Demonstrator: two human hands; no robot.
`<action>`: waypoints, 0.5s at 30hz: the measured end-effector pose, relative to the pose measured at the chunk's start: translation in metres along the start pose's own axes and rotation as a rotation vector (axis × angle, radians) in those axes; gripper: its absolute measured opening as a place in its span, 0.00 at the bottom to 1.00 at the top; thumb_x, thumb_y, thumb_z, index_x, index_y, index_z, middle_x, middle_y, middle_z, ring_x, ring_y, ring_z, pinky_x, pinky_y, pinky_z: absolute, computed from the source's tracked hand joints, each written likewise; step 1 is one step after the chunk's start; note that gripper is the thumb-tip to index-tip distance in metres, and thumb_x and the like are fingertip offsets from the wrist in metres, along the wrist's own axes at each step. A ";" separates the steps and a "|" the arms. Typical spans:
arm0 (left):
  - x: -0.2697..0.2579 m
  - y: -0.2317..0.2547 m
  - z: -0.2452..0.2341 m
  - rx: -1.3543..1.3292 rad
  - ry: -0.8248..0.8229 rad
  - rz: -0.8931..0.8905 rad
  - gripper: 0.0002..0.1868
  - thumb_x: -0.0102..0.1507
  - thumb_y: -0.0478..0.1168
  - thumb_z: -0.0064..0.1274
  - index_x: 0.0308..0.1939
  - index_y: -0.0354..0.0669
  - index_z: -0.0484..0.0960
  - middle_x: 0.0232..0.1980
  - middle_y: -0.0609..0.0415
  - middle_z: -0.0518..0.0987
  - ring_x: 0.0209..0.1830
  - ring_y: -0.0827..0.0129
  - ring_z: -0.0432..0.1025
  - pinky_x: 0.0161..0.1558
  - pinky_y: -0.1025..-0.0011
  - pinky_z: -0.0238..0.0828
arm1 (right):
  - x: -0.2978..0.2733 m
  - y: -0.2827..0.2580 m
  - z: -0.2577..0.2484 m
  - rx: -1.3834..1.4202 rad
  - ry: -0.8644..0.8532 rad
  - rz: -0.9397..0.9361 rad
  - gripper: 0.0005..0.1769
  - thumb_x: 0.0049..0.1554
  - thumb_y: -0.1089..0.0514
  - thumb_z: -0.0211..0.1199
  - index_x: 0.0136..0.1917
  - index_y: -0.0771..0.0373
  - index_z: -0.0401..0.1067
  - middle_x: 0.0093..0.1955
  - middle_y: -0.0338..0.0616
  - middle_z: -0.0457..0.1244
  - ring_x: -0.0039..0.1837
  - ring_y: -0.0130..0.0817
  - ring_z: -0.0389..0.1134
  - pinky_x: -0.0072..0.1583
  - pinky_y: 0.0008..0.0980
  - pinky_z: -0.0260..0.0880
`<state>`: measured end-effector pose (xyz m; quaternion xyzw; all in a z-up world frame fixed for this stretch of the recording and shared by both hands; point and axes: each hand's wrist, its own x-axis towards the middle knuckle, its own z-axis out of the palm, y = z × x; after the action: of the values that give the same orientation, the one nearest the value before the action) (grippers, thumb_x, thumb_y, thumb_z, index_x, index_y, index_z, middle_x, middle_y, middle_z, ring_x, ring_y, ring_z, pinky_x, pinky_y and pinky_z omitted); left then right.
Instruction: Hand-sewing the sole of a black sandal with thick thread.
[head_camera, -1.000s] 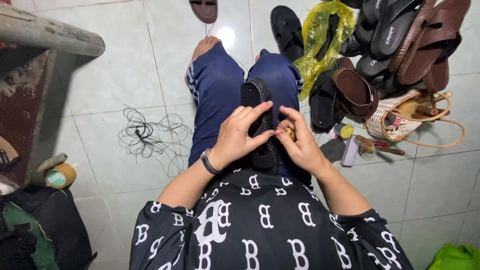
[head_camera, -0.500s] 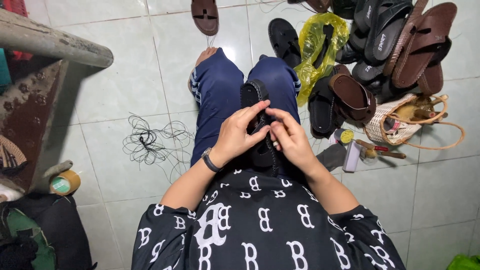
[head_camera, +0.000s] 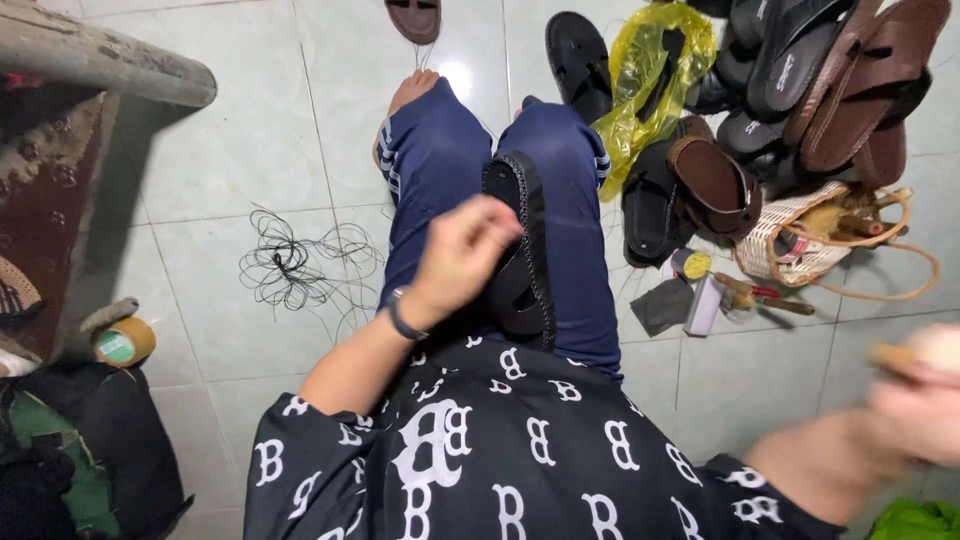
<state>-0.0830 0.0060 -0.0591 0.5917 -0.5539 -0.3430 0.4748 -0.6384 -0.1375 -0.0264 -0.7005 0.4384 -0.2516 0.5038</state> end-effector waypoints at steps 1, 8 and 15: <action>0.003 0.000 -0.016 -0.289 0.080 -0.158 0.02 0.62 0.40 0.53 0.38 0.50 0.79 0.33 0.59 0.78 0.34 0.69 0.74 0.38 0.75 0.72 | 0.000 -0.019 0.074 0.031 0.013 0.045 0.17 0.49 0.58 0.57 0.51 0.65 0.73 0.50 0.51 0.68 0.51 0.40 0.71 0.48 0.33 0.72; -0.019 -0.048 -0.196 -0.666 0.582 -0.536 0.02 0.70 0.40 0.48 0.43 0.53 0.71 0.23 0.65 0.65 0.26 0.86 0.64 0.32 0.91 0.56 | 0.025 -0.116 0.329 -0.174 -0.131 -0.033 0.33 0.47 0.60 0.69 0.65 0.62 0.66 0.46 0.43 0.68 0.49 0.39 0.71 0.52 0.34 0.71; -0.089 -0.071 -0.162 1.342 0.004 -0.692 0.11 0.59 0.45 0.61 0.39 0.43 0.83 0.36 0.45 0.78 0.37 0.53 0.74 0.38 0.60 0.68 | 0.023 -0.128 0.345 0.291 -0.171 -0.015 0.39 0.44 0.72 0.67 0.68 0.71 0.59 0.48 0.54 0.68 0.26 0.27 0.63 0.33 0.24 0.68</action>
<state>0.0781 0.1183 -0.0856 0.8948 -0.4254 -0.0606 -0.1211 -0.3069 0.0241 -0.0355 -0.6425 0.3474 -0.2556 0.6334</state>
